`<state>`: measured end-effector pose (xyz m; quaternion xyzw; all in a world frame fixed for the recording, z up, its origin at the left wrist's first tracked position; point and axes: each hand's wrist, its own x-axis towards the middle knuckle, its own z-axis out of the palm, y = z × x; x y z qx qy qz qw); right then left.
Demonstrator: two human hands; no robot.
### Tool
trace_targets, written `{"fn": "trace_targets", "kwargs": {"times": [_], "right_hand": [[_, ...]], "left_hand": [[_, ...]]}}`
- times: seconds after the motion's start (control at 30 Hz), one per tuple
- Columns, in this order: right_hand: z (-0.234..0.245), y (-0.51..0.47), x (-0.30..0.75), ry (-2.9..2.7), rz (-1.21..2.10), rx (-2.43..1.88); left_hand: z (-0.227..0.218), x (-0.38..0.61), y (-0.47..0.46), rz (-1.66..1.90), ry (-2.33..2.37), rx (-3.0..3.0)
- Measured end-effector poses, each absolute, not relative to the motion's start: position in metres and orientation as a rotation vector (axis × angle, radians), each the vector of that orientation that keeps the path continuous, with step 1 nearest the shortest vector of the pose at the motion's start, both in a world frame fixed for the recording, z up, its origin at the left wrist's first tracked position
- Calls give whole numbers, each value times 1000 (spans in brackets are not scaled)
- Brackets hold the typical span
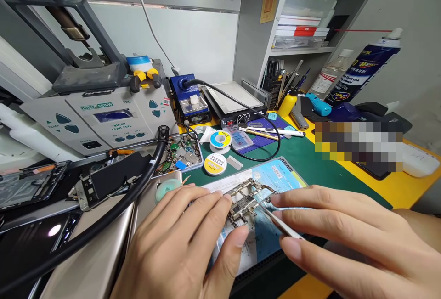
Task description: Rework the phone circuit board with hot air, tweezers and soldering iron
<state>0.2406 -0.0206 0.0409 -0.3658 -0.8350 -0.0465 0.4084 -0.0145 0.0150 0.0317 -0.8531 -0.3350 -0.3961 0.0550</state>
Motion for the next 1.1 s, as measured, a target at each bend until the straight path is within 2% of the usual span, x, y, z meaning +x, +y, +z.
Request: {"fn": "trace_targets", "kwargs": {"times": [0.43,0.83,1.1], "right_hand": [[61,2,233,-2142,-188,-951],[34,-14,249,-2088,-50,-929],[61,2,251,-2205,-60,-719]], "left_hand": [[33,-15,14,-1203,-1130,-2665],[34,-17,13,-1242,-1089,-2659],[32,-14,14,-1231,-1090,-2632]]}}
